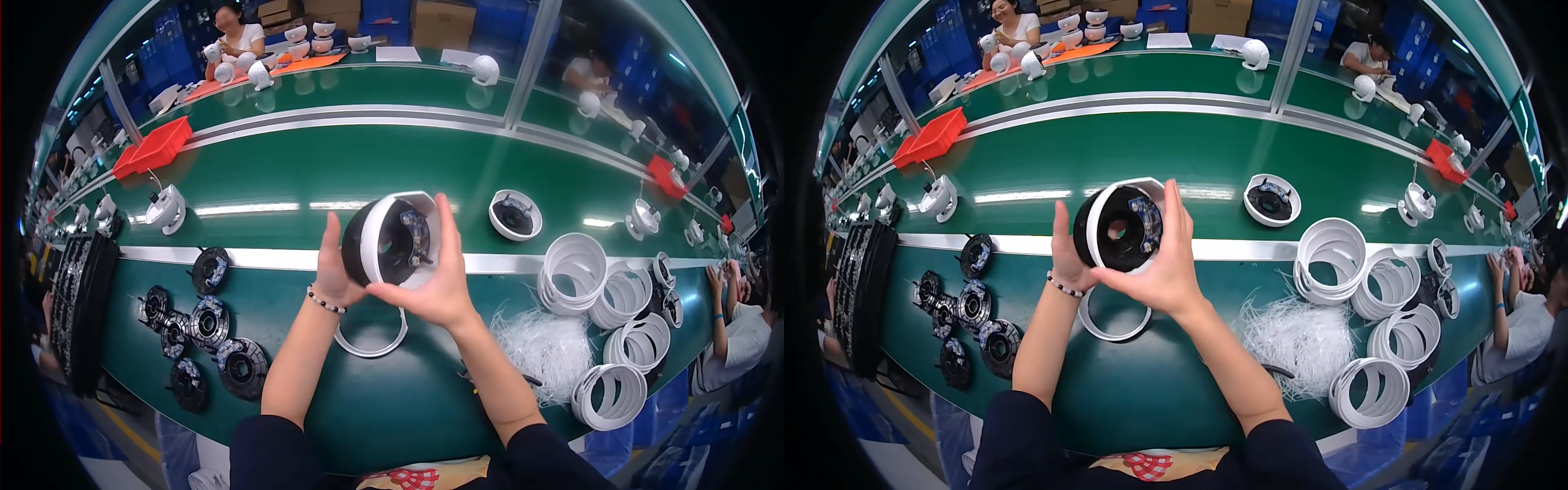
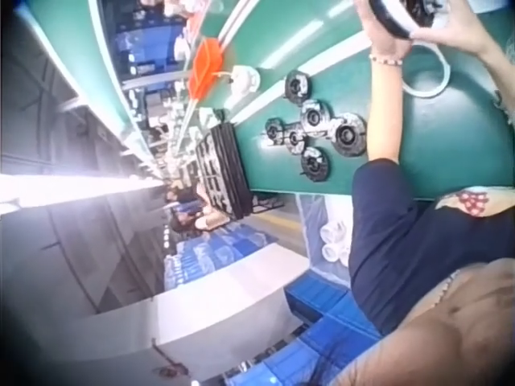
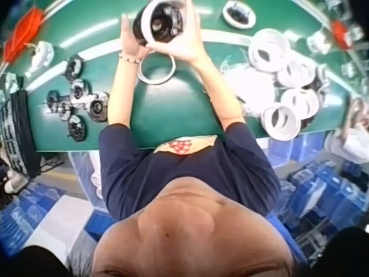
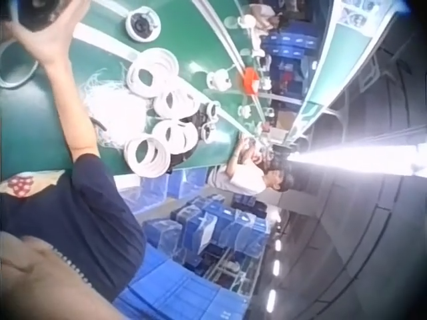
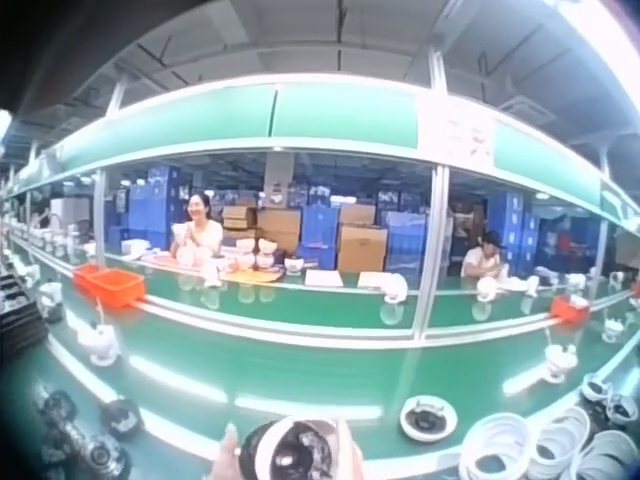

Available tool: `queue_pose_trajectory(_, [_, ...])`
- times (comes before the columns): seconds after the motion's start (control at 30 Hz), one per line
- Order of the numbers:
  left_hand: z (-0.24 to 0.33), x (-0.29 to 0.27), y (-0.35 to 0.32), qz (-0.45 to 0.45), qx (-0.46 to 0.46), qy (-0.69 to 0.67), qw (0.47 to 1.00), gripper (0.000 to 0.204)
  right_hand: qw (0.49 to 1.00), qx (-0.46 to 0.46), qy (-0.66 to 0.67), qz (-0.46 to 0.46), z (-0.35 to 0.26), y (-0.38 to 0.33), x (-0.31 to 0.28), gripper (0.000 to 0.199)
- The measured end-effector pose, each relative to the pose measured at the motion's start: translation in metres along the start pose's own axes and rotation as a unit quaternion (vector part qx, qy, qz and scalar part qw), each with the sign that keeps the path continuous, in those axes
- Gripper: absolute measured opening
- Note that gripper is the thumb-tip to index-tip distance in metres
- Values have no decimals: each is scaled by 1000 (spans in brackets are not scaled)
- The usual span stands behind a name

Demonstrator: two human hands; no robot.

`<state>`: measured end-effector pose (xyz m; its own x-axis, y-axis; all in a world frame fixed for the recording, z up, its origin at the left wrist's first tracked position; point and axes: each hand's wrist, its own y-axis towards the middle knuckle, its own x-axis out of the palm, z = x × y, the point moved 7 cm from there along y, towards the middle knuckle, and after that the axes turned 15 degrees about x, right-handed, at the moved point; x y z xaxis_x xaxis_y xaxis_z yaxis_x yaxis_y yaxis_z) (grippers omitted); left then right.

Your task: Assembling components for dome-style electronic cameras on a production line.

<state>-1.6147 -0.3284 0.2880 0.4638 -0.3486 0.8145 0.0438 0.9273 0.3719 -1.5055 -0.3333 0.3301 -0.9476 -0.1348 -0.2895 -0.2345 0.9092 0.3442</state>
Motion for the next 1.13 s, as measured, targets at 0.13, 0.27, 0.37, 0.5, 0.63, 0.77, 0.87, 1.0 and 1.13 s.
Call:
queue_pose_trajectory(0.13, [2, -8, 0, 72, 12, 72, 995, 59, 999, -20, 41, -10, 8, -1, -1, 118])
queue_pose_trajectory(0.27, [3, -12, 4, 68, 11, 6, 998, 53, 999, -7, 39, 10, 6, 3, -10, 118])
queue_pose_trajectory(0.37, [-11, -16, 3, 109, -14, 27, 994, 60, 997, 32, 74, -19, 18, 6, -6, 117])
queue_pose_trajectory(0.5, [-25, -20, 3, 73, -34, -36, 996, 58, 996, 9, -81, -29, 7, 4, -4, 117])
queue_pose_trajectory(0.63, [-26, -17, 6, 98, -28, 8, 995, 60, 995, -14, -99, -5, 6, 6, -12, 114])
queue_pose_trajectory(0.77, [-33, -9, 1, 78, -23, 29, 996, 69, 996, 23, -87, 10, 12, 6, -20, 110])
queue_pose_trajectory(0.87, [-34, -6, 2, 106, -6, 63, 992, 72, 997, 24, -74, -7, 13, 6, -22, 108])
queue_pose_trajectory(1.0, [-32, -5, 1, 114, -17, 101, 988, 72, 993, 21, -85, -80, 14, 9, -18, 107])
queue_pose_trajectory(1.13, [-32, -4, 4, 97, -17, 102, 990, 73, 991, -38, -85, -100, 11, 13, -23, 106])
